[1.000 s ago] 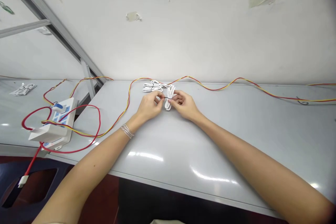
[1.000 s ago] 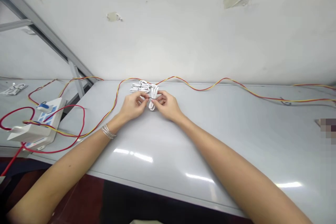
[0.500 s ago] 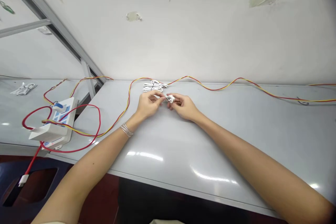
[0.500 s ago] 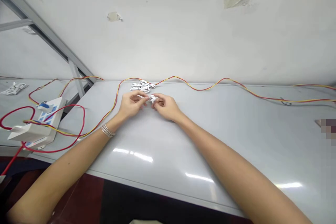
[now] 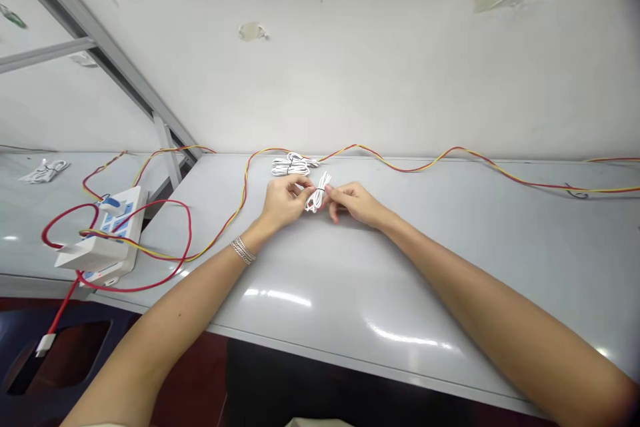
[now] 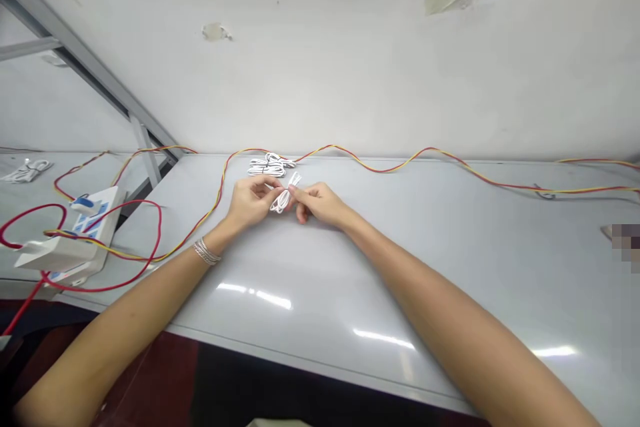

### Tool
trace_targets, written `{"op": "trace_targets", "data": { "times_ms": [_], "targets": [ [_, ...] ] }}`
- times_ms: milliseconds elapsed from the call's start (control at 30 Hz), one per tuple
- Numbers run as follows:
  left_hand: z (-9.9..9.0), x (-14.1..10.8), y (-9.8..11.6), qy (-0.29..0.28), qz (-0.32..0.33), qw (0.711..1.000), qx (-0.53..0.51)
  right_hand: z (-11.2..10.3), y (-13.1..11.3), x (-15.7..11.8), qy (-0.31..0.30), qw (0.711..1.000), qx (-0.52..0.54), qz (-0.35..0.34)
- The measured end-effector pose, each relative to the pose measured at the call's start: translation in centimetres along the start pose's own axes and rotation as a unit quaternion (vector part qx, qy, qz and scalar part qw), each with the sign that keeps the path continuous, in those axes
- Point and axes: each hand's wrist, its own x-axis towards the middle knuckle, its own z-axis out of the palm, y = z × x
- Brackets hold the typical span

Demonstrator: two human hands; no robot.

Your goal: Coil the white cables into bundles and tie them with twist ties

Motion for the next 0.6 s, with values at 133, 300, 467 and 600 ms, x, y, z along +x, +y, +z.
{"op": "trace_targets", "data": {
  "times_ms": [133, 300, 467, 600],
  "targets": [
    [-0.5, 0.6, -0.5, -0.007, -0.044, 0.999, -0.021, 0.0, -0.1, -0.5, -0.028, 0.996, -0.075, -0.027],
    [-1.1, 1.1, -1.0, -0.028, -0.066, 0.995, -0.065, 0.2, 0.5, -0.4, -0.017, 0.997, -0.073, -0.036],
    [-1.2, 0.8, 0.0, -0.073, -0.02, 0.989, -0.124, 0.5, 0.4, -0.2, 0.034, 0.994, -0.075, -0.07],
    [-1.2, 0.5, 1.0, -0.087, -0.012, 0.98, -0.177, 0.7, 0.1, -0.3, 0.06, 0.993, -0.087, -0.054]
  ]
}}
